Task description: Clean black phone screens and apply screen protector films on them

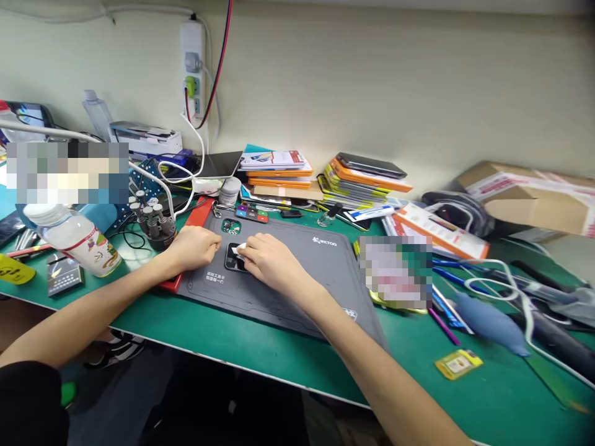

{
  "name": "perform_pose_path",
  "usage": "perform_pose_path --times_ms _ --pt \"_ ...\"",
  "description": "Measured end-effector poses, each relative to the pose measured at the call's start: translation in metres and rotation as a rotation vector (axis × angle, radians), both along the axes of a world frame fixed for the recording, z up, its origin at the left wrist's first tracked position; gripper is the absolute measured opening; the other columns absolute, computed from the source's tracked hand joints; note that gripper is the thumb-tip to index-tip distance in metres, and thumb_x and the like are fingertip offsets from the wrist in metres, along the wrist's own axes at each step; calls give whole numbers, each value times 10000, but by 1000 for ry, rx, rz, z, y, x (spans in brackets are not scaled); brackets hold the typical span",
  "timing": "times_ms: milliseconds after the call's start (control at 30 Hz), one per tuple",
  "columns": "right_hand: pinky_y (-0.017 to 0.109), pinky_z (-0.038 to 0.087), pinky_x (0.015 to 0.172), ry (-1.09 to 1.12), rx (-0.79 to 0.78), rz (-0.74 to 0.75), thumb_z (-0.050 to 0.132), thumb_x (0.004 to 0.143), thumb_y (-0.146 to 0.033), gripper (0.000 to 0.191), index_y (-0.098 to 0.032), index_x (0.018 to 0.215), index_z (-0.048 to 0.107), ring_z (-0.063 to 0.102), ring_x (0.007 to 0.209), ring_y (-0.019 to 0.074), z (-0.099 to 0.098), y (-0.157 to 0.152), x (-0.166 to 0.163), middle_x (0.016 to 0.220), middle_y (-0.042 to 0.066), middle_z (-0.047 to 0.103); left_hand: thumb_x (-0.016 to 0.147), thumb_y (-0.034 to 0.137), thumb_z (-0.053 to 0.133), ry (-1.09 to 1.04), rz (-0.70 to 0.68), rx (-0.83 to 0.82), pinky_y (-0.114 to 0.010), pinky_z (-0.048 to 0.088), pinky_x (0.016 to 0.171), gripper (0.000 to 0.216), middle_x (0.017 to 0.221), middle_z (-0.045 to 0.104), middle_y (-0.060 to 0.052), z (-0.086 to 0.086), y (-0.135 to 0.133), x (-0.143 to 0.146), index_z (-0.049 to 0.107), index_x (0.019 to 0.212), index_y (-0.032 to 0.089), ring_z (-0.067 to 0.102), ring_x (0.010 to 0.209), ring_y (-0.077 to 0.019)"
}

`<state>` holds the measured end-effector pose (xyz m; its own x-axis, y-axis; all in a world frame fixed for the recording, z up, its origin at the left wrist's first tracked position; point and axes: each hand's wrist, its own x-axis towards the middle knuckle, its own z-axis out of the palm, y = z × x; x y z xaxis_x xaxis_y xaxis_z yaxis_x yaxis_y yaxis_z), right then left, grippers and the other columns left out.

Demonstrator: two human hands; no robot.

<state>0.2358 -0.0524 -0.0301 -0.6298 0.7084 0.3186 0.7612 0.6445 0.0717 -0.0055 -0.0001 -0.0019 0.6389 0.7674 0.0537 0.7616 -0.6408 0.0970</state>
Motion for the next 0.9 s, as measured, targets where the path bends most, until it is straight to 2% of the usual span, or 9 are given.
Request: perform_pose_path --times_ms 167,233,300,433,533,667,900 --pt "379 455 792 83 63 24 580 1034 -160 190 -178 1110 752 593 864 245 -13 -21 56 918 67 718 876 197 494 -8 4 -25 -331 340 666 233 916 824 -40 -2 -2 0 696 761 211 732 860 -229" --pt "375 476 780 161 98 2 555 1044 -154 211 -180 1129 746 602 858 240 -21 -28 76 939 70 731 878 193 494 -15 4 -23 -329 348 666 230 917 822 -37 -3 -3 0 695 768 213 733 872 -228" --pt "357 497 770 262 69 -25 543 1056 -162 227 -195 1165 739 626 864 226 -28 -33 87 948 64 734 881 190 494 -19 6 -18 -328 360 666 227 906 816 -34 -3 -3 0 693 776 217 732 870 -224" --pt "373 524 802 324 68 -37 544 1055 -187 237 -228 1172 746 656 900 233 -33 -35 83 971 64 744 891 175 474 -11 10 -11 -324 381 679 230 861 796 -23 -1 -4 -2 662 767 219 719 821 -204" --pt "390 527 797 321 102 -60 541 1050 -194 248 -225 1154 763 643 874 238 -30 -35 79 946 71 740 905 174 456 -3 -3 -4 -319 389 689 239 856 786 -21 4 -4 -2 638 757 220 709 814 -197" --pt "398 530 792 318 52 -95 549 1051 -222 269 -245 1171 789 639 878 247 -25 -37 84 953 81 731 908 182 456 -16 -13 1 -311 400 702 236 851 776 -23 7 -3 0 620 742 219 693 809 -194" --pt "384 524 796 334 -34 -128 457 1028 -79 443 -253 1243 802 598 909 244 -23 -35 86 969 94 695 898 181 463 -38 -27 5 -305 384 688 245 810 753 -19 6 0 0 638 731 217 653 758 -187"
